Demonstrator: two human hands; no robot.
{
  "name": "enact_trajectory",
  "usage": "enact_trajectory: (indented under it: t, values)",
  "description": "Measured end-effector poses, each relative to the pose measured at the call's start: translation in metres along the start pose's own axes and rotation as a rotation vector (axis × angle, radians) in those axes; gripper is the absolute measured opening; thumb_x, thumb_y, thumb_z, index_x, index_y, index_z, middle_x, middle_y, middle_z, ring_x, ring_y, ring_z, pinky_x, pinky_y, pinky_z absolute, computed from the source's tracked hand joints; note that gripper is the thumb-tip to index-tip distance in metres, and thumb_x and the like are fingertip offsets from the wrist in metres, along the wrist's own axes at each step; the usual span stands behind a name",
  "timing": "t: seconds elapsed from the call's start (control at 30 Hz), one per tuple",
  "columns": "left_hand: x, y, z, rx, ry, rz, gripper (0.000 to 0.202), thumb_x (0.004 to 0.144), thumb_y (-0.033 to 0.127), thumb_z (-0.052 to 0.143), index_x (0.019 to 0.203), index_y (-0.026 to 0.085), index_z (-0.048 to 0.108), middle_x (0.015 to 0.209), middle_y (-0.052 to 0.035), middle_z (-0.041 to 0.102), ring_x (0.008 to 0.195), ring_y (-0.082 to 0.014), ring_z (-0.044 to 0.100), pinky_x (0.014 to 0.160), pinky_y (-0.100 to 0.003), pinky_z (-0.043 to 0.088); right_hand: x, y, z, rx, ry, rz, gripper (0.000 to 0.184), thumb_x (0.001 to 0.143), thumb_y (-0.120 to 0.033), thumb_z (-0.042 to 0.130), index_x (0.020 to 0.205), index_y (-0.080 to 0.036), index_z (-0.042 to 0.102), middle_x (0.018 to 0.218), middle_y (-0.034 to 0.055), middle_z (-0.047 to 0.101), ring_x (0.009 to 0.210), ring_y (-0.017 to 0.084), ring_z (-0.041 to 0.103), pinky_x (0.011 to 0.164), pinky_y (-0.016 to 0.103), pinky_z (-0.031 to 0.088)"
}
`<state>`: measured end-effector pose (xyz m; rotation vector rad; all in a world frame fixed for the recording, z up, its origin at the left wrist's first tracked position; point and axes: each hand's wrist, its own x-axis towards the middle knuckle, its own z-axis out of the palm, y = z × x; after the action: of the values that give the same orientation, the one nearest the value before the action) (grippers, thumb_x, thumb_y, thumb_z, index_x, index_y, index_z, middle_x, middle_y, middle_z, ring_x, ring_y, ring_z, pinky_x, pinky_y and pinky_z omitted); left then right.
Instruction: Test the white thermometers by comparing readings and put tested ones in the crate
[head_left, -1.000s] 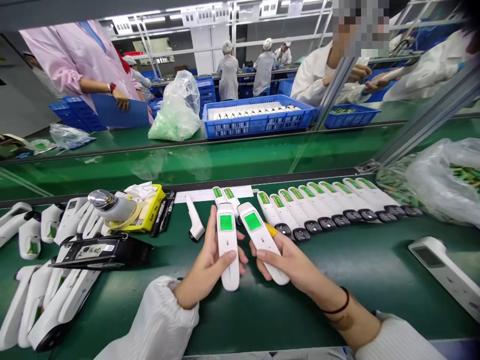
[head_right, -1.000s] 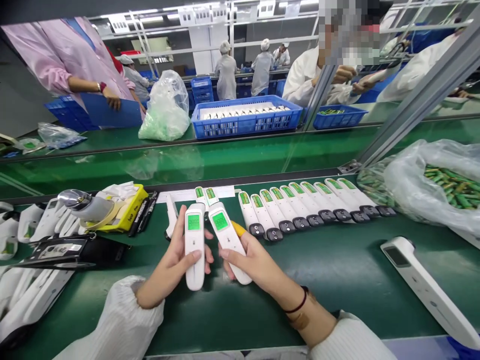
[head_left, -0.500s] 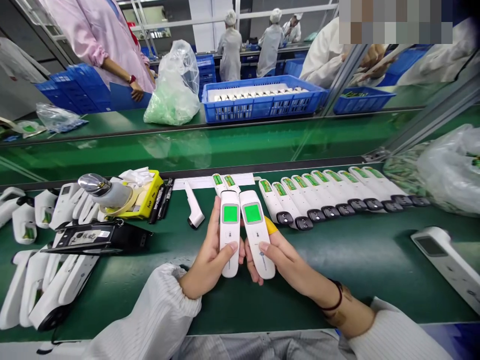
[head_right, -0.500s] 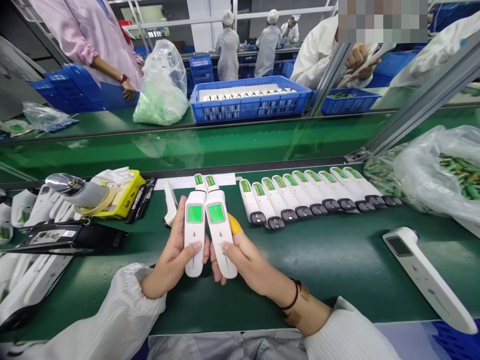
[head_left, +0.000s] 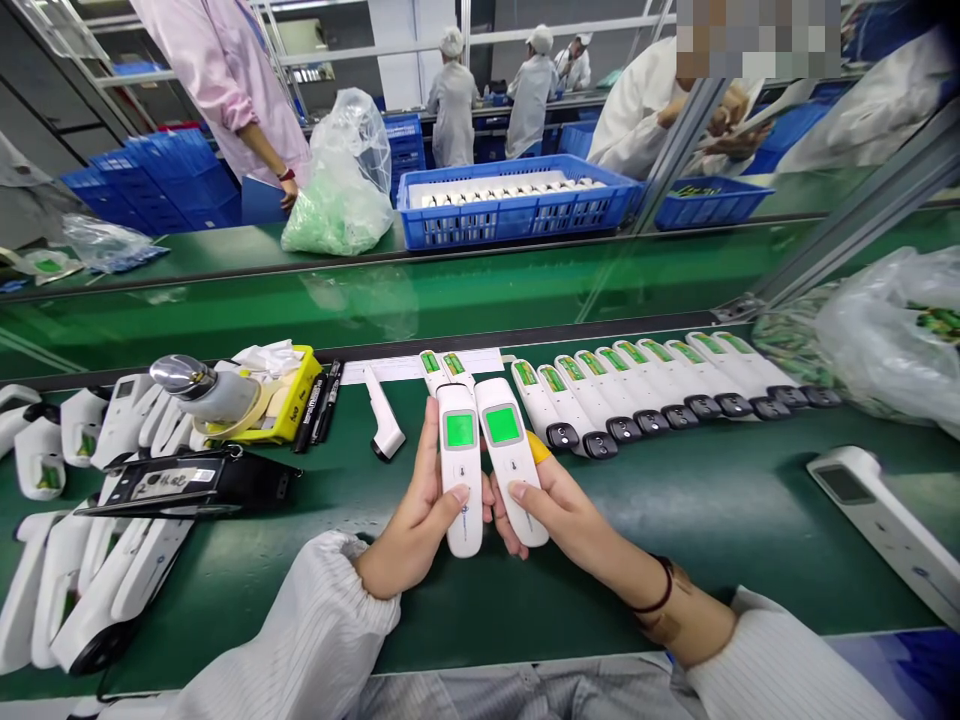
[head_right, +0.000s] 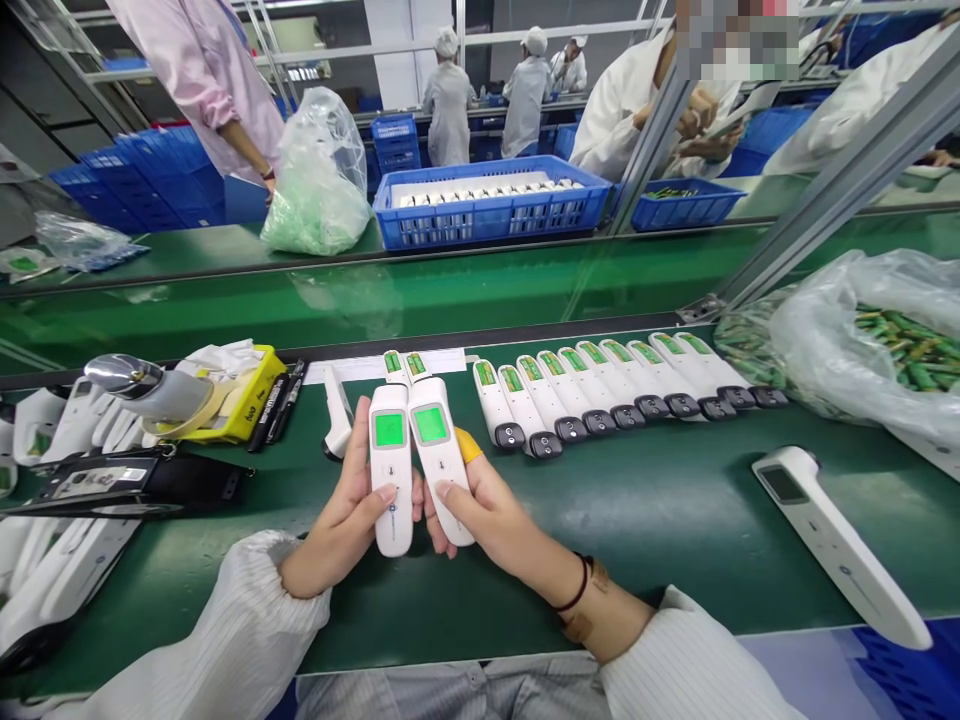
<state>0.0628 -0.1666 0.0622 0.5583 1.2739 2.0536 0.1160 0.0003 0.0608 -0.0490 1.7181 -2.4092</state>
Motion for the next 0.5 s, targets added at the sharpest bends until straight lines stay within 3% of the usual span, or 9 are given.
enact_trajectory:
  t: [0.1, 0.2, 0.33, 0.5]
  values:
    - [0.001, -0.001, -0.002, 0.027, 0.022, -0.007, 0.078, 0.093, 0.028, 0.048, 0.146, 0.041, -0.007, 0.123, -0.0046, 0.055, 0.083, -0.0135, 0.056, 0.085, -0.032, 0.048, 0.000, 0.000, 0.001, 0.011, 0.012, 0.012, 0.034, 0.090, -0.043, 0.054, 0.111, -0.021, 0.038, 0.073, -0.0028, 0.057, 0.045, 0.009, 0.054, 0.039, 0.020, 0.043]
    - [0.004, -0.003, -0.005, 0.092, 0.128, 0.036, 0.077, 0.092, 0.031, 0.051, 0.147, 0.040, -0.001, 0.137, -0.0060, 0.046, 0.094, -0.0178, 0.058, 0.089, -0.035, 0.048, 0.001, 0.000, 0.002, 0.028, -0.009, 0.022, 0.032, 0.088, -0.043, 0.057, 0.104, -0.019, 0.045, 0.074, -0.0020, 0.055, 0.051, 0.008, 0.053, 0.046, 0.020, 0.045]
    - [0.006, -0.002, -0.004, 0.175, 0.286, 0.172, 0.083, 0.087, 0.028, 0.059, 0.147, 0.041, 0.002, 0.142, -0.0024, 0.042, 0.117, -0.0214, 0.052, 0.099, -0.034, 0.044, 0.003, 0.003, 0.005, -0.088, -0.023, 0.066, 0.036, 0.088, -0.050, 0.055, 0.091, -0.014, 0.054, 0.071, 0.0012, 0.058, 0.050, 0.007, 0.051, 0.048, 0.021, 0.043]
    - [0.005, 0.000, 0.006, 0.147, 0.281, 0.139, 0.105, 0.079, 0.025, 0.070, 0.145, 0.040, -0.011, 0.144, -0.0087, 0.041, 0.117, -0.0273, 0.055, 0.096, -0.043, 0.050, 0.001, 0.011, 0.008, -0.329, 0.081, 0.169, 0.049, 0.083, -0.061, 0.053, 0.090, -0.013, 0.058, 0.057, -0.0010, 0.056, 0.041, 0.009, 0.046, 0.036, 0.019, 0.031]
